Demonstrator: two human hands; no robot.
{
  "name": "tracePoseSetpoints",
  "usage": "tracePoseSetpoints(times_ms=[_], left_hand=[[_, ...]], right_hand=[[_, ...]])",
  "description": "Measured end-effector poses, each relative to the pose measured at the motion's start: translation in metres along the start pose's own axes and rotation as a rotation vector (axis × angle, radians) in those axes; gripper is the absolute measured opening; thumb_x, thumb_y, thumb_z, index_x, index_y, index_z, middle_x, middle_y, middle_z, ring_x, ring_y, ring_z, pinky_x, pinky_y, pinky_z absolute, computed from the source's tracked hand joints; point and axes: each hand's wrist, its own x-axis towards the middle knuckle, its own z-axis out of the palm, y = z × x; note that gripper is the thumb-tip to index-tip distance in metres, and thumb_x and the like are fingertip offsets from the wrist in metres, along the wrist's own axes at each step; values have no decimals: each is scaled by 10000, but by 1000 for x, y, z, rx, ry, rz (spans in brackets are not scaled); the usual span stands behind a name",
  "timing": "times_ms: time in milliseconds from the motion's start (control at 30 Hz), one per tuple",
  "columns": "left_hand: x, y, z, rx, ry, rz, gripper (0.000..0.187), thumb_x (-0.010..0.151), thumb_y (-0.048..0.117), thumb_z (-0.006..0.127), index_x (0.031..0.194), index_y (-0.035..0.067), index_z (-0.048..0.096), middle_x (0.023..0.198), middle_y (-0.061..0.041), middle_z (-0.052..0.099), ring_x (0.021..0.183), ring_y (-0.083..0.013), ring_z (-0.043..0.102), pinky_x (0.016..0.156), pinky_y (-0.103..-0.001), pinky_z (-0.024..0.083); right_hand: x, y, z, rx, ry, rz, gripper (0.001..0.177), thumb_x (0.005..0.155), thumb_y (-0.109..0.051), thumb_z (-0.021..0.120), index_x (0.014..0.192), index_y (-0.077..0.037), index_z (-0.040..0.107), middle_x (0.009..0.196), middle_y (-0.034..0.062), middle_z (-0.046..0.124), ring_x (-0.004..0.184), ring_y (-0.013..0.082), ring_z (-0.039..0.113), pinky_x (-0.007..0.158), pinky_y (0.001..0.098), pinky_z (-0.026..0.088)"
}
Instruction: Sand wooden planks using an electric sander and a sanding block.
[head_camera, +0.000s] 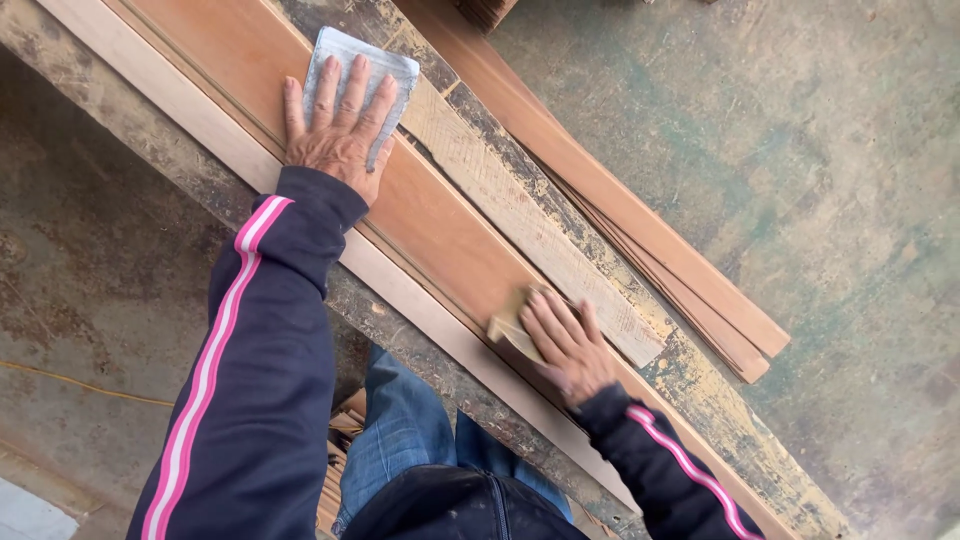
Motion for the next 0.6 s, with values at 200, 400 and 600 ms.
tracePoseSetpoints(times_ms=[200,400,600], left_hand=[[5,-4,2,-13,4,13,699,1089,350,581,1714,226,293,1779,-133,177,1624,-384,92,1246,-681,-9],[3,0,-2,8,4,9,704,1086,358,599,1712,245,297,1781,-121,170,1627,-378,89,1249,-683,-3],[5,3,-8,3,-26,-1,735,1054,355,602,1705,216,289,1769,-138,168,1618,-399,111,1241,-696,13]], right_hand=[[-113,24,16,-42,53,147,854,747,-47,563,1557,-174,323,1658,50,262,1543,222,221,1259,559,45],[103,-21,-9,-84,88,-62,664,1017,-187,497,1629,-92,260,1710,144,247,1591,260,183,1290,547,68],[28,-26,-11,1,35,87,802,833,-144,510,1598,-94,275,1682,126,270,1568,280,206,1263,562,84]])
